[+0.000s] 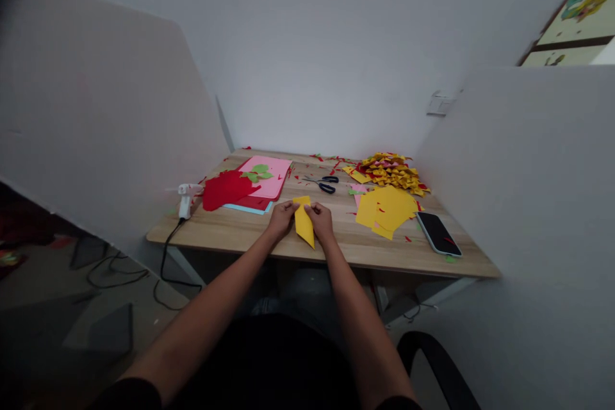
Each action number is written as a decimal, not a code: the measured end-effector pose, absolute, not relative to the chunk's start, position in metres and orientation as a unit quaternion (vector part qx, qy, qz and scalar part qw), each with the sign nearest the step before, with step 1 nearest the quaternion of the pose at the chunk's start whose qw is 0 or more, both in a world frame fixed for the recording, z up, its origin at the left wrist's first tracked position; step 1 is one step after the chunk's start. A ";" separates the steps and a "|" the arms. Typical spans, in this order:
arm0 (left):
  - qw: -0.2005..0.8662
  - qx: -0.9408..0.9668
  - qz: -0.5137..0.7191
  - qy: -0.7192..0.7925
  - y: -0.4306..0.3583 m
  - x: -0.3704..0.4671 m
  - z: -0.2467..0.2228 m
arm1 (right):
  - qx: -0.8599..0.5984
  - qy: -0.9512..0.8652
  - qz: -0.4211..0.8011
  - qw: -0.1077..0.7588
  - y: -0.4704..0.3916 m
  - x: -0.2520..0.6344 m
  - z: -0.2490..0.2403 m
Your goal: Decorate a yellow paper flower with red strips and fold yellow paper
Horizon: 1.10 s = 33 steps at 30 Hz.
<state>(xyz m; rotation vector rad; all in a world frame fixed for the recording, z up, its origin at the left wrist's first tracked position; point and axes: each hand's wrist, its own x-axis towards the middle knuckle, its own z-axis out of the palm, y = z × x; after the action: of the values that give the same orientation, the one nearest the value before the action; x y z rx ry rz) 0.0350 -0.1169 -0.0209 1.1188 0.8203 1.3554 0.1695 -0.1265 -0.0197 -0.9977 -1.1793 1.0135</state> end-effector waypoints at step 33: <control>0.470 0.551 0.538 0.431 -0.105 0.037 -0.041 | -0.461 -0.482 0.429 0.609 -0.120 0.173 -0.033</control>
<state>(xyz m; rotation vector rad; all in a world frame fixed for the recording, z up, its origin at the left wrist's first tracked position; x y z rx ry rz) 0.0373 -0.1050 -0.0408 1.3507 1.0555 1.3181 0.1730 -0.1205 -0.0326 -1.0645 -1.1139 0.9918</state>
